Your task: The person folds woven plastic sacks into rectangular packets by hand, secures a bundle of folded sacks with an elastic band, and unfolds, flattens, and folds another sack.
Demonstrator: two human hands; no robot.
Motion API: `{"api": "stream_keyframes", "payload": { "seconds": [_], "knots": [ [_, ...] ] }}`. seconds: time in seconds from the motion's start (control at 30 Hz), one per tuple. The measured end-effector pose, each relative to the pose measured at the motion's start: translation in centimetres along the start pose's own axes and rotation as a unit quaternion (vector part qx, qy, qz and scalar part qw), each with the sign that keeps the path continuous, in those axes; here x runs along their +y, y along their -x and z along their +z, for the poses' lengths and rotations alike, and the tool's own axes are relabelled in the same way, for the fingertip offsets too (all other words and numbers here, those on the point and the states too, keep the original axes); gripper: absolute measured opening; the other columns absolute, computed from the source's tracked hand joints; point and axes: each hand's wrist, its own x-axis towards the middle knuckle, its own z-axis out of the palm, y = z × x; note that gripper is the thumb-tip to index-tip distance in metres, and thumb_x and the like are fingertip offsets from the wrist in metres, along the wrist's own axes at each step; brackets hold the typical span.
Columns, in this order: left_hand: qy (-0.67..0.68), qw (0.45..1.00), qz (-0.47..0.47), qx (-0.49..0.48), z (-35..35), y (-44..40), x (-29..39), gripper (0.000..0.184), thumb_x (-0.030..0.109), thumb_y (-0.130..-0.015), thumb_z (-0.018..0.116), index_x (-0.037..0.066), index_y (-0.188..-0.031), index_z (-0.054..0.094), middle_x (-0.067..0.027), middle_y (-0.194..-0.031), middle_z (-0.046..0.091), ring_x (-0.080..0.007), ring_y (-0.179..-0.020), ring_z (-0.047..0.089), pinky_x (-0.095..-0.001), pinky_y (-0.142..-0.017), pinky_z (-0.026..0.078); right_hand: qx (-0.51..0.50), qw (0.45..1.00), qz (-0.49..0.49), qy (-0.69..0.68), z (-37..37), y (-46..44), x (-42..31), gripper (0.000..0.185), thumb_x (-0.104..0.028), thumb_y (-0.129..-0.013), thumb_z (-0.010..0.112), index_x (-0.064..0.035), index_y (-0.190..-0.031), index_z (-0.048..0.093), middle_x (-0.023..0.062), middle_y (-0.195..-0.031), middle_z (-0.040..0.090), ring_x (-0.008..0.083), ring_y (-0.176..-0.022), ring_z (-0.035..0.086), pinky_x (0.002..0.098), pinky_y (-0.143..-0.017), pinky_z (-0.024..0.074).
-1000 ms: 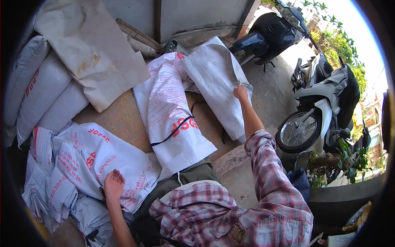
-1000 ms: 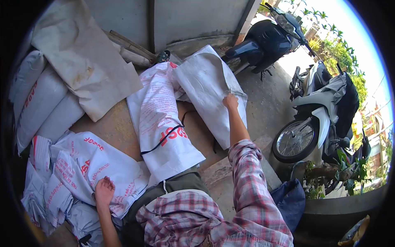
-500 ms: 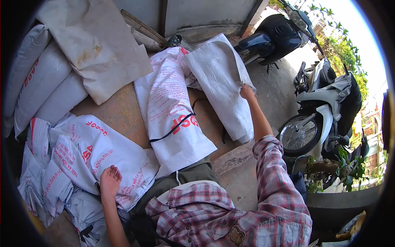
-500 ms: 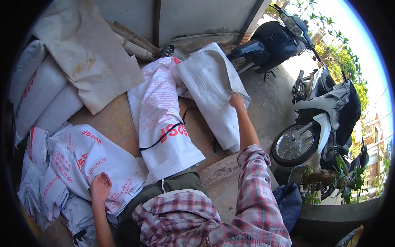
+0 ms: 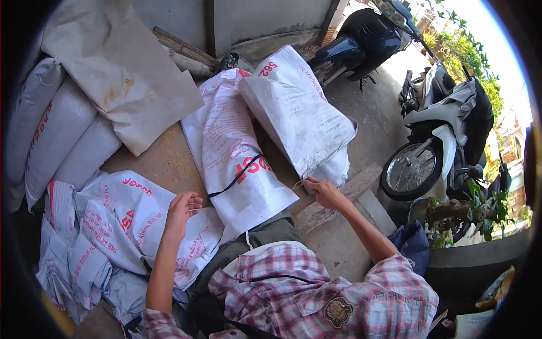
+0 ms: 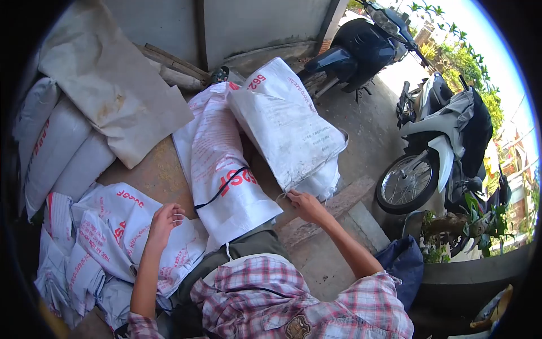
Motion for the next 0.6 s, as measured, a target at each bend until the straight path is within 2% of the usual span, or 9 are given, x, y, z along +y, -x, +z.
{"api": "stream_keyframes", "payload": {
  "seconds": [0.07, 0.17, 0.23, 0.3, 0.4, 0.47, 0.5, 0.53, 0.6],
  "knots": [
    [-0.021, 0.999, 0.027, -0.04, 5.3, -2.1, 1.3, 0.026, 0.027, -0.094, 0.053, 0.004, -0.103, 0.058, -0.0084, -0.098, 0.063, -0.0177, -0.087, 0.061, -0.0297, -0.078, 0.048, 0.008, 0.999, -0.03, -0.012, 2.9, 1.8, -1.4, 0.045, 0.01, -0.075, 0.046, 0.003, -0.118, 0.057, 0.0192, -0.134, 0.051, 0.038, -0.109, 0.055, 0.0409, -0.09, 0.045],
    [-0.05, 0.995, 0.081, -0.01, 11.8, -8.1, -0.7, 0.052, 0.033, -0.087, 0.067, 0.001, -0.122, 0.048, -0.0132, -0.12, 0.053, -0.0229, -0.1, 0.058, -0.0324, -0.084, 0.047, -0.009, 0.998, -0.058, 0.005, 4.2, 3.3, -4.0, 0.04, 0.004, -0.076, 0.051, 0.0048, -0.116, 0.058, 0.0207, -0.126, 0.055, 0.0375, -0.103, 0.059, 0.0423, -0.085, 0.0476],
    [0.004, 1.0, -0.001, -0.008, 15.1, -10.6, -0.3, 0.068, 0.037, -0.081, 0.073, -0.002, -0.126, 0.041, -0.012, -0.115, 0.059, -0.0228, -0.105, 0.056, -0.0356, -0.088, 0.048, -0.017, 0.999, -0.05, 0.014, 3.6, 4.4, -6.0, 0.038, 0.005, -0.075, 0.053, 0.0056, -0.113, 0.058, 0.0179, -0.124, 0.057, 0.0371, -0.101, 0.059, 0.0431, -0.084, 0.0478],
    [0.135, 0.985, -0.088, -0.055, 16.0, -15.6, -2.1, 0.057, 0.033, -0.081, 0.073, -0.001, -0.12, 0.05, -0.013, -0.113, 0.062, -0.0226, -0.103, 0.06, -0.0357, -0.084, 0.05, -0.021, 0.999, -0.048, 0.007, 2.9, 4.8, -6.2, 0.038, 0.003, -0.076, 0.053, 0.0048, -0.114, 0.057, 0.0178, -0.126, 0.056, 0.0373, -0.102, 0.059, 0.0434, -0.085, 0.048],
    [0.1, 0.988, -0.031, -0.112, 16.4, -18.0, -4.0, 0.025, 0.025, -0.084, 0.07, 0.006, -0.099, 0.066, -0.0068, -0.096, 0.068, -0.0145, -0.081, 0.067, -0.0266, -0.068, 0.051, -0.067, 0.998, -0.003, -0.01, 1.8, 5.7, -4.5, 0.041, 0.002, -0.082, 0.054, 0.0021, -0.123, 0.055, 0.0172, -0.135, 0.051, 0.0351, -0.119, 0.051, 0.0398, -0.098, 0.0434],
    [0.048, 0.992, -0.049, -0.11, 17.1, -17.3, -3.7, 0.026, 0.027, -0.084, 0.07, 0.007, -0.1, 0.067, -0.0049, -0.097, 0.068, -0.0128, -0.079, 0.066, -0.0237, -0.065, 0.05, -0.058, 0.997, 0.018, -0.039, 1.4, 6.3, -3.0, 0.041, 0.004, -0.082, 0.052, 0.0027, -0.123, 0.056, 0.018, -0.133, 0.052, 0.0356, -0.116, 0.054, 0.0384, -0.094, 0.045],
    [0.032, 0.993, -0.052, -0.103, 17.4, -17.4, -3.8, 0.042, 0.031, -0.078, 0.075, 0.003, -0.107, 0.062, -0.0068, -0.092, 0.067, -0.013, -0.075, 0.065, -0.0242, -0.06, 0.051, -0.055, 0.995, 0.047, -0.064, 1.6, 6.5, -2.7, 0.04, 0.004, -0.082, 0.052, 0.0029, -0.122, 0.056, 0.0184, -0.132, 0.053, 0.0362, -0.114, 0.055, 0.0381, -0.093, 0.0456],
    [0.031, 0.993, -0.057, -0.099, 18.0, -17.5, -3.7, 0.042, 0.031, -0.078, 0.075, 0.003, -0.107, 0.062, -0.0068, -0.092, 0.067, -0.013, -0.075, 0.065, -0.0242, -0.06, 0.051, -0.005, 0.997, 0.056, -0.057, 1.9, 6.6, -2.5, 0.036, 0.002, -0.083, 0.053, 0.0019, -0.118, 0.059, 0.0196, -0.12, 0.06, 0.0364, -0.106, 0.06, 0.0387, -0.087, 0.0477],
    [-0.111, 0.993, -0.034, -0.03, 18.9, -18.3, -3.4, 0.063, 0.035, -0.072, 0.08, -0.002, -0.115, 0.054, -0.0092, -0.087, 0.064, -0.0129, -0.071, 0.063, -0.0257, -0.055, 0.051, -0.022, 0.995, 0.09, -0.029, 2.6, 6.3, -1.5, 0.032, -0.001, -0.083, 0.055, 0.0003, -0.114, 0.062, 0.0193, -0.111, 0.064, 0.0364, -0.1, 0.062, 0.0396, -0.084, 0.0489]
  ]
}}
